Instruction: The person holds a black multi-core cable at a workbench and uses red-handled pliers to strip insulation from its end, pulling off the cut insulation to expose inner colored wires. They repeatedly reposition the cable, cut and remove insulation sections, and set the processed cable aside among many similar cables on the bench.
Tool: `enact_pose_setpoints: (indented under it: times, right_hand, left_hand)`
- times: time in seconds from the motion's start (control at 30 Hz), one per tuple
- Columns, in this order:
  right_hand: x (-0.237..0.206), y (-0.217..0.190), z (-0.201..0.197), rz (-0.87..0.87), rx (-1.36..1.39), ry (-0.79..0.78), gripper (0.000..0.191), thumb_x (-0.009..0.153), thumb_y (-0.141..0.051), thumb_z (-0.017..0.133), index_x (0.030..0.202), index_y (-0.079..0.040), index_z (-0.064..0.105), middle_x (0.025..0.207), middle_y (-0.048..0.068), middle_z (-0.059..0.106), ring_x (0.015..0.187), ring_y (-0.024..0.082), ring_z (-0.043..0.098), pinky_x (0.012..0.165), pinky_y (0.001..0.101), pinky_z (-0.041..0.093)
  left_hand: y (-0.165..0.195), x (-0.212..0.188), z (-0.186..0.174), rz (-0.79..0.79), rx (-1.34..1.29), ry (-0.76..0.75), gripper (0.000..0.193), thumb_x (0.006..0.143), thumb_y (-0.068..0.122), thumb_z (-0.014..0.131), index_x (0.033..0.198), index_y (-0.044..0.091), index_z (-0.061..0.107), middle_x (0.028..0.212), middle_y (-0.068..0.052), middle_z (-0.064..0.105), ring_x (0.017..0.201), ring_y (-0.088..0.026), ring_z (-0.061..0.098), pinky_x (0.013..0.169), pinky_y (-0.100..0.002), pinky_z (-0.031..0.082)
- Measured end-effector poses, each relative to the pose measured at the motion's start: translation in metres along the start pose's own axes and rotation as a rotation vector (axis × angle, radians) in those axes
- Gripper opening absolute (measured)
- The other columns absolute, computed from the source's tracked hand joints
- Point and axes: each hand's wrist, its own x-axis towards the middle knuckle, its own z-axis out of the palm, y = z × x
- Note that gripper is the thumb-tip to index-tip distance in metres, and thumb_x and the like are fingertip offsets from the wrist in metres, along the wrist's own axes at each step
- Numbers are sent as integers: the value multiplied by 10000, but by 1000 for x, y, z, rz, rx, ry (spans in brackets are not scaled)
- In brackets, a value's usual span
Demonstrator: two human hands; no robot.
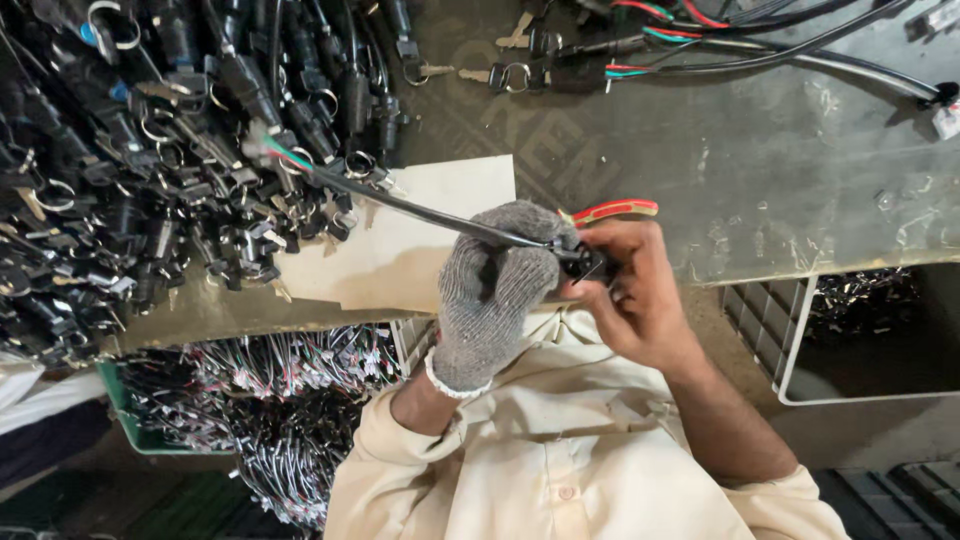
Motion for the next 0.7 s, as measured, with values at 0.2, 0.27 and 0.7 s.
enact_pose_setpoints:
  times: [0.2,0.27,0.7]
  right_hand:
    - [3,-2,-6,9,190,-95,462,1081,-401,543,1249,29,569,1201,79,576,1048,126,598,924,298,519]
    - [7,-7,-5,-62,16,-63,495,1099,-437,503,1278,18,578,1182,76,602,1090,145,570,989,309,474]
    - [11,-31,-2,-96,-572,-35,401,1086,-294,493,1326,14,581,873,148,551,743,286,548,713,354,433]
  left_hand:
    - [4,3,-9,17,-103,-98,175,1070,100,718,1211,41,633,1172,-57,676,1089,-143,651,992,-295,559]
    - [9,6,-12,39,25,-142,194,1030,86,746,1195,45,653,1190,-64,678,1112,-156,655,1006,-312,565]
    - [31,19,-16,174,697,-209,336,819,268,900,1099,144,764,1262,-51,716,1185,-248,704,1023,-358,569]
